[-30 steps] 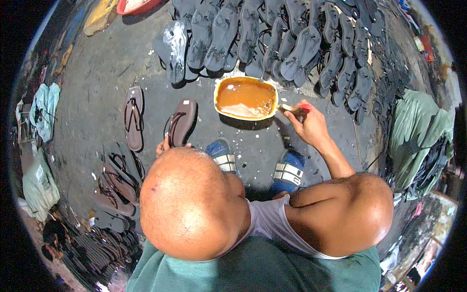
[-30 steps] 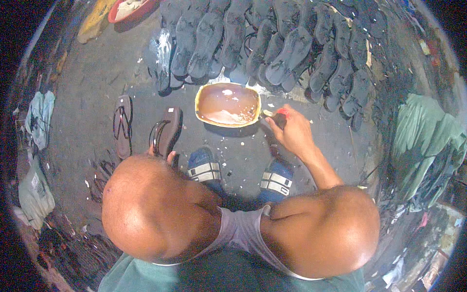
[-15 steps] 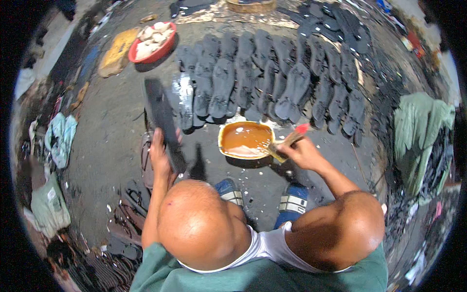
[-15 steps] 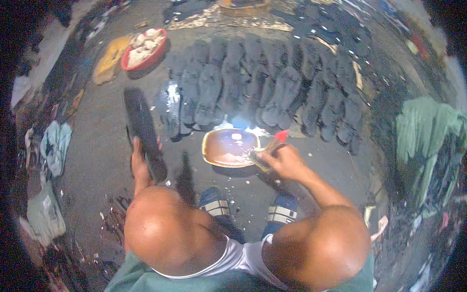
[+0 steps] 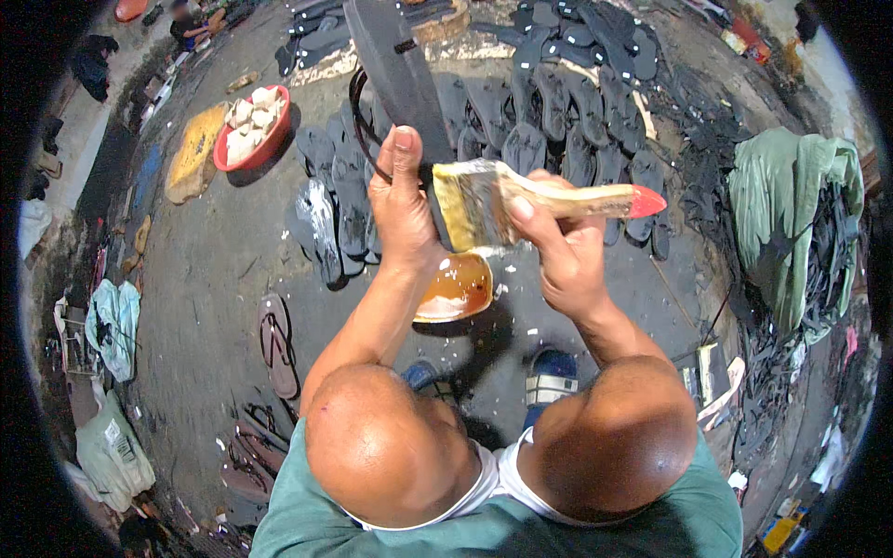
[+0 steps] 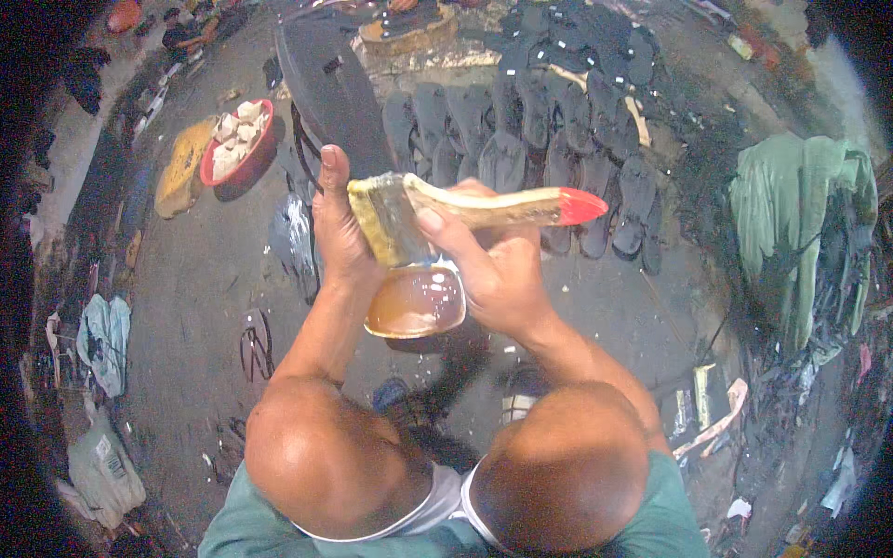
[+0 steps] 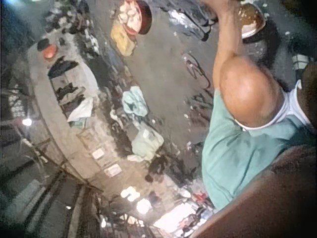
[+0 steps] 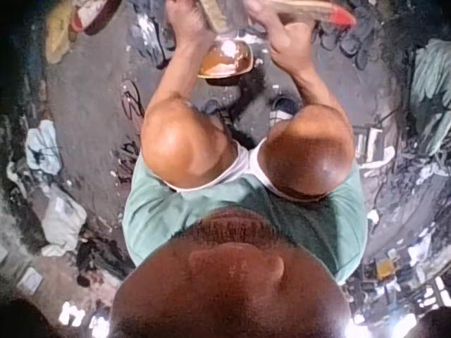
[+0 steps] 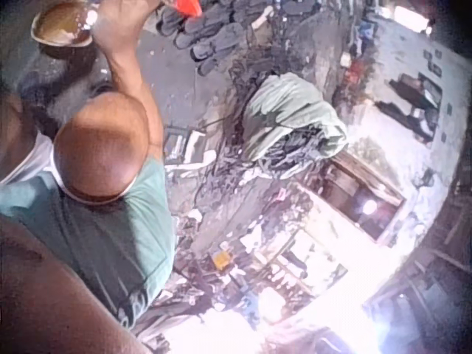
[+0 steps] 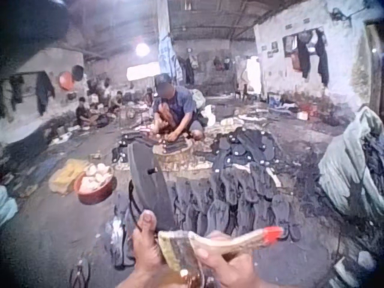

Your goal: The person repeatedly picks up black flip-flops, dips a brush into a container of brown liquid, and applies the liquid to the soles and straps. The treated flip-flops are placed back into a pile on the floor.

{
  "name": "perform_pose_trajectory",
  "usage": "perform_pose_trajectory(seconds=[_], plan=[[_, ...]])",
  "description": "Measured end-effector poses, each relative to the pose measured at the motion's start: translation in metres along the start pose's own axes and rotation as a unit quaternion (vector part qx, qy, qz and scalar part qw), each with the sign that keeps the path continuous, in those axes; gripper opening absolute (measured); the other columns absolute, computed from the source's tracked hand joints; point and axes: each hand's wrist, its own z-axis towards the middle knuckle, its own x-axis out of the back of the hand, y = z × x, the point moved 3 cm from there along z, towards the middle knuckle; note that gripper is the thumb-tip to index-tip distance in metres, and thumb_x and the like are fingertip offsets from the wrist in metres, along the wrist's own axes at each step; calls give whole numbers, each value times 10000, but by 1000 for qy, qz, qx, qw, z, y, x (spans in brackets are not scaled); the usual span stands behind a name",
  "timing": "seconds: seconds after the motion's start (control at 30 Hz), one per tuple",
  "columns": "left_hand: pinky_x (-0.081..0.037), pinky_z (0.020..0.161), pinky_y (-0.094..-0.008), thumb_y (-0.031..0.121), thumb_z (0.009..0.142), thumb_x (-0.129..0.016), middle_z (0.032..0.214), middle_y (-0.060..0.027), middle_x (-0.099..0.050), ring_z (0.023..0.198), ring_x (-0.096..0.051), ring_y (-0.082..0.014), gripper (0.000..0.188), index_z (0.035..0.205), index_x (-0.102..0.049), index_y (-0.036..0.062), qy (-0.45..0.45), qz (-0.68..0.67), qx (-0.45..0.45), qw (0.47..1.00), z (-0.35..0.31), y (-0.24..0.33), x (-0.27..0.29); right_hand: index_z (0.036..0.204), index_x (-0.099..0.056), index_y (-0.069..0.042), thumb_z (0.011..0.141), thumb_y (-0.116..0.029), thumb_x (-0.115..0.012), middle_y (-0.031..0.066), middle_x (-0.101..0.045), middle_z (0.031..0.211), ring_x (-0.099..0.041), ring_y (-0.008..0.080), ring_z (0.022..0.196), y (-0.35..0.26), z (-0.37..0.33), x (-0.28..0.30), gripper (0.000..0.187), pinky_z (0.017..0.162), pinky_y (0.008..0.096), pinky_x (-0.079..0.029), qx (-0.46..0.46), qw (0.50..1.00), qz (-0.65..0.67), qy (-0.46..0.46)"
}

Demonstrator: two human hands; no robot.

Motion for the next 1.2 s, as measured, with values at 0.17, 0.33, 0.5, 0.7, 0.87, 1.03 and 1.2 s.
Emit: perform_pose_trajectory(seconds=[0.17,0.33,0.5,0.7,0.87,1.03,1.2], plan=[[-590,770,-369,619,888,-577,1037,-116,-680,881,-692,-209,646,1172,-562,39,-43,-5,-4,999,-14,7,-11,982,-683,23,911,-130,-683,41,-662,879,-592,100,805,25,10,24,169,732,276,-476,30,988,-143,53],[-549,868,-348,504,961,-551,1089,-97,-669,956,-670,-179,550,1217,-564,17,-66,-105,76,989,-23,15,-20,1008,-688,-2,875,-89,-720,67,-639,895,-585,154,794,-10,14,12,162,711,301,-466,223,949,-223,-1],[-533,873,-315,625,883,-588,1076,-107,-672,969,-637,-159,728,1237,-559,-10,-13,-44,36,998,-20,21,-4,1016,-692,-10,875,-97,-701,65,-604,872,-566,168,802,10,-3,6,167,693,316,-449,85,957,-227,-163],[-555,860,-349,620,907,-544,1124,-91,-660,967,-664,-210,670,1257,-553,48,-21,-35,39,998,-19,17,5,1000,-663,-7,913,-130,-657,44,-595,921,-549,115,828,2,-17,10,151,736,276,-436,88,985,8,-147],[-498,865,-294,401,978,-583,1113,-67,-652,976,-621,-135,447,1204,-591,15,-72,-9,-27,997,-32,9,-8,996,-653,21,922,-108,-650,5,-586,872,-528,77,781,-25,6,10,149,698,247,-428,148,987,-14,55],[-534,871,-325,411,995,-538,1163,-92,-635,1022,-639,-181,480,1278,-525,22,-128,167,-46,976,-49,2,-11,951,-682,19,903,-125,-689,99,-647,878,-607,180,765,-41,53,-4,152,694,296,-469,284,918,-269,63],[-527,909,-353,410,1002,-520,1185,-103,-629,1046,-636,-200,476,1286,-527,28,-140,62,13,988,-45,0,-10,939,-691,22,910,-136,-681,99,-669,873,-642,172,825,-37,45,-5,161,714,316,-484,138,968,-204,49]])
